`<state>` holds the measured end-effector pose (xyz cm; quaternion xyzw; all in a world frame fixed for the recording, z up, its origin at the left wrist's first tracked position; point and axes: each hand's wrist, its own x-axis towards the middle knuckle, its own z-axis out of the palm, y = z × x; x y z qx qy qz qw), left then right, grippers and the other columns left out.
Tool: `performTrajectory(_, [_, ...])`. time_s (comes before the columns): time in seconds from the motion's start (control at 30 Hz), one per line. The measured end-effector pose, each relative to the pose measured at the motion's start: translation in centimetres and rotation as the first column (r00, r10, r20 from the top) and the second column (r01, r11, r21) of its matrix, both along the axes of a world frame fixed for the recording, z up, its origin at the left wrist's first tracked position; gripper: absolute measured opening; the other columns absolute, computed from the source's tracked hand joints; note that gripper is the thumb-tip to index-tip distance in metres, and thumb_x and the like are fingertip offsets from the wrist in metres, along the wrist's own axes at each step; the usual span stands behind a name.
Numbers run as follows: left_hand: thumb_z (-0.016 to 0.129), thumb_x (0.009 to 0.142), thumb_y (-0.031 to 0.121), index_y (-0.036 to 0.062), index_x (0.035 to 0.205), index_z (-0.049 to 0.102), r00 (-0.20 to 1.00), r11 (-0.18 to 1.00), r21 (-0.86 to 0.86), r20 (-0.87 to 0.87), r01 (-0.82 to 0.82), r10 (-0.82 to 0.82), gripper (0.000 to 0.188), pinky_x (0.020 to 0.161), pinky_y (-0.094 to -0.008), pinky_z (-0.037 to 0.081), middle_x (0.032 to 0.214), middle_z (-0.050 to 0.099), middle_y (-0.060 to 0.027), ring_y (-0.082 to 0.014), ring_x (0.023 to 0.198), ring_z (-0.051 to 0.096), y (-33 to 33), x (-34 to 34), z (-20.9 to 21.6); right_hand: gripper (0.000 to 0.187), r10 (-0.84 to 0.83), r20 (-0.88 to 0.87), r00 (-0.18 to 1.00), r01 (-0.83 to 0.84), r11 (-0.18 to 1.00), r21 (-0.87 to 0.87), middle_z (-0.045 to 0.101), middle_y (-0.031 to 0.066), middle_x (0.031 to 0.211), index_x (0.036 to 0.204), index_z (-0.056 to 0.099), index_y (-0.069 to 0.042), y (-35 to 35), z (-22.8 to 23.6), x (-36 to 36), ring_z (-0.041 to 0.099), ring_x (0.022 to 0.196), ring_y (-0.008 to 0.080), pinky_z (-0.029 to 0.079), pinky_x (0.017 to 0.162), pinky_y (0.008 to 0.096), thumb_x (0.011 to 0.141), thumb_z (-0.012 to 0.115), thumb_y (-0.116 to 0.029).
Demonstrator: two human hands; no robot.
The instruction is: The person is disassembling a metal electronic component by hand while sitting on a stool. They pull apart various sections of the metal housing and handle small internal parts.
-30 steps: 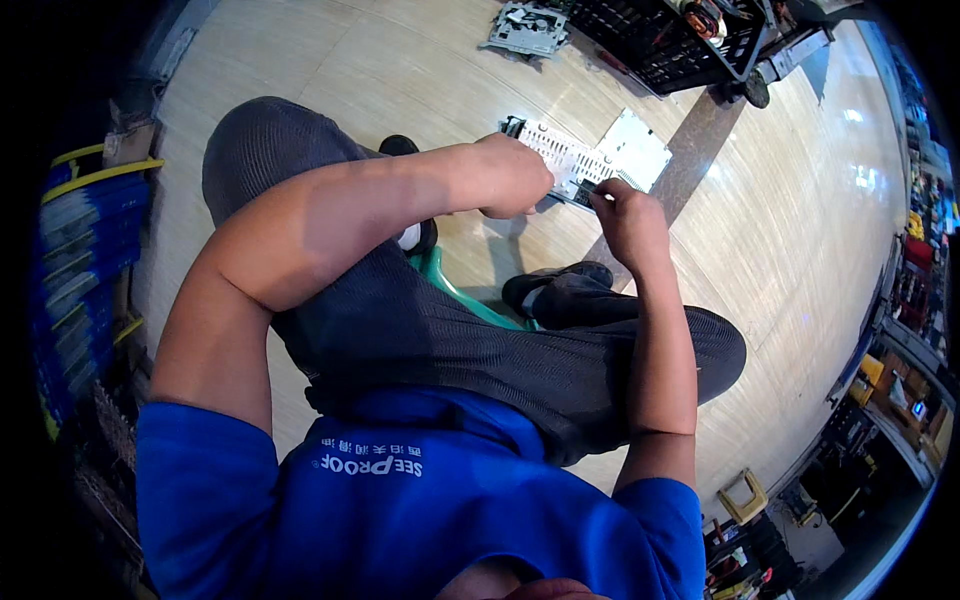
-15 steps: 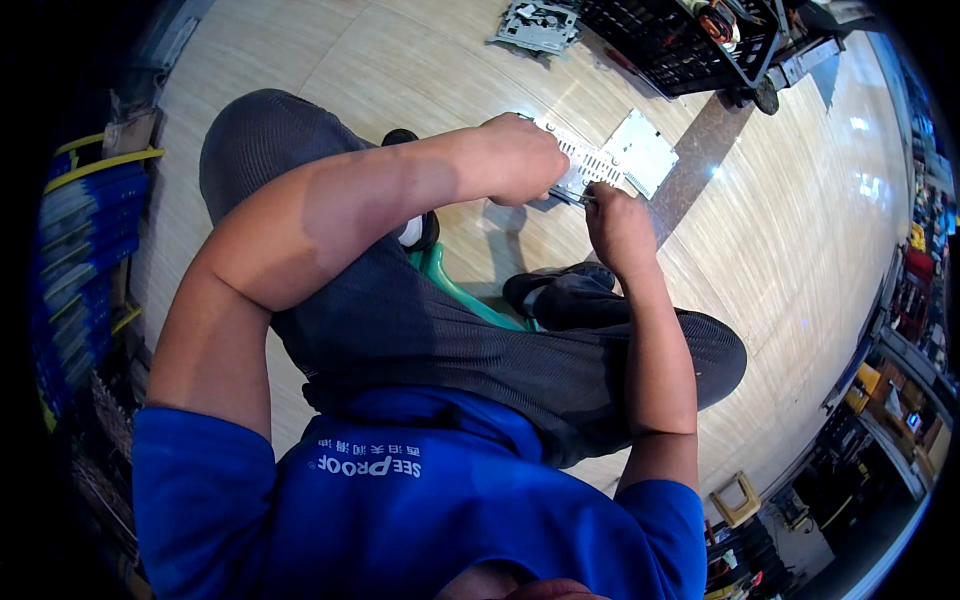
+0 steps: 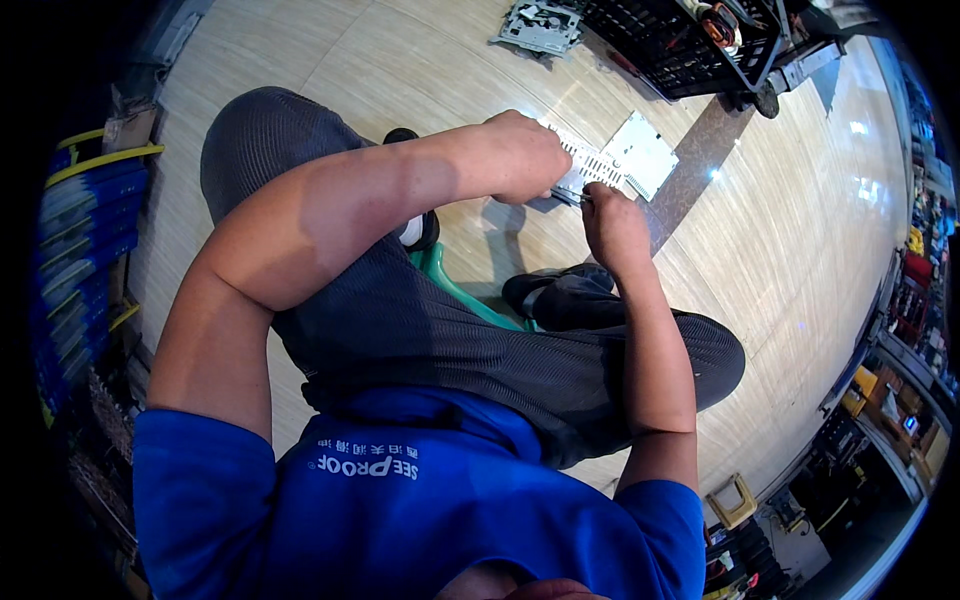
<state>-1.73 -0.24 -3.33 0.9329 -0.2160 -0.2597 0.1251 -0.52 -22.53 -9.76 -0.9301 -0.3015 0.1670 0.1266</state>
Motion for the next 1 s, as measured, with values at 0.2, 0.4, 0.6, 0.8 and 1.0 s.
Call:
performTrajectory(0.2, [0.068, 0.089, 0.023, 0.0057, 0.112, 0.071, 1.0, 1.0, 0.013, 0.0, 0.002, -0.002, 0.029, 0.088, -0.0418, 0.055, 0.109, 0.072, -0.0159, -0.0301, 0.105, 0.069, -0.03, 0.01, -0.05, 0.015, 0.011, -0.005, 1.0, -0.011, 1.0, 0.006, 0.066, 0.0254, 0.083, 0.092, 0.058, -0.002, 0.05, -0.15, 0.02, 0.067, 0.078, 0.0429, 0.054, 0.069, 0.0523, 0.094, 0.054, -0.016])
performTrajectory(0.4, [0.07, 0.089, 0.025, 0.0054, 0.112, 0.071, 1.0, 1.0, 0.013, 0.0, 0.004, -0.004, 0.031, 0.087, -0.042, 0.055, 0.109, 0.072, -0.0156, -0.0304, 0.105, 0.069, -0.01, -0.02, 0.15, 0.016, -0.059, -0.066, 0.996, 0.057, 0.998, -0.03, 0.067, 0.0242, 0.094, 0.098, 0.065, -0.002, 0.49, 0.27, -0.03, 0.065, 0.088, 0.0428, 0.052, 0.077, 0.0506, 0.091, 0.061, -0.016])
performTrajectory(0.6, [0.07, 0.088, 0.025, 0.0056, 0.11, 0.072, 1.0, 1.0, 0.009, 0.001, 0.006, -0.006, 0.029, 0.086, -0.0426, 0.055, 0.108, 0.072, -0.0156, -0.0309, 0.103, 0.069, 0.0, -0.01, -0.24, 0.017, -0.052, -0.076, 0.996, 0.047, 0.997, -0.066, 0.068, 0.0239, 0.095, 0.1, 0.065, -0.003, 0.59, 0.18, -0.09, 0.066, 0.088, 0.0424, 0.052, 0.078, 0.0504, 0.092, 0.06, -0.017])
performTrajectory(0.8, [0.071, 0.088, 0.025, 0.0057, 0.109, 0.072, 1.0, 1.0, -0.005, 0.02, 0.005, -0.005, 0.029, 0.086, -0.0427, 0.055, 0.108, 0.072, -0.0159, -0.0309, 0.103, 0.069, 0.01, -0.06, -0.1, 0.012, 0.092, 0.022, 0.995, -0.091, 0.993, -0.071, 0.067, 0.0213, 0.094, 0.095, 0.06, -0.003, 0.56, 0.02, -0.41, 0.069, 0.08, 0.0391, 0.056, 0.069, 0.0484, 0.091, 0.051, -0.01])
performTrajectory(1.0, [0.068, 0.091, 0.028, 0.0033, 0.115, 0.062, 0.997, 0.999, 0.019, -0.068, 0.035, -0.033, 0.035, 0.089, -0.0456, 0.052, 0.11, 0.067, -0.0192, -0.0353, 0.105, 0.066, -0.04, 0.25, 0.47, 0.016, 0.039, 0.052, 0.998, -0.031, 0.988, -0.149, 0.068, 0.0244, 0.085, 0.092, 0.058, -0.003, 0.73, -0.46, -0.71, 0.068, 0.075, 0.0416, 0.054, 0.066, 0.0503, 0.095, 0.055, -0.019])
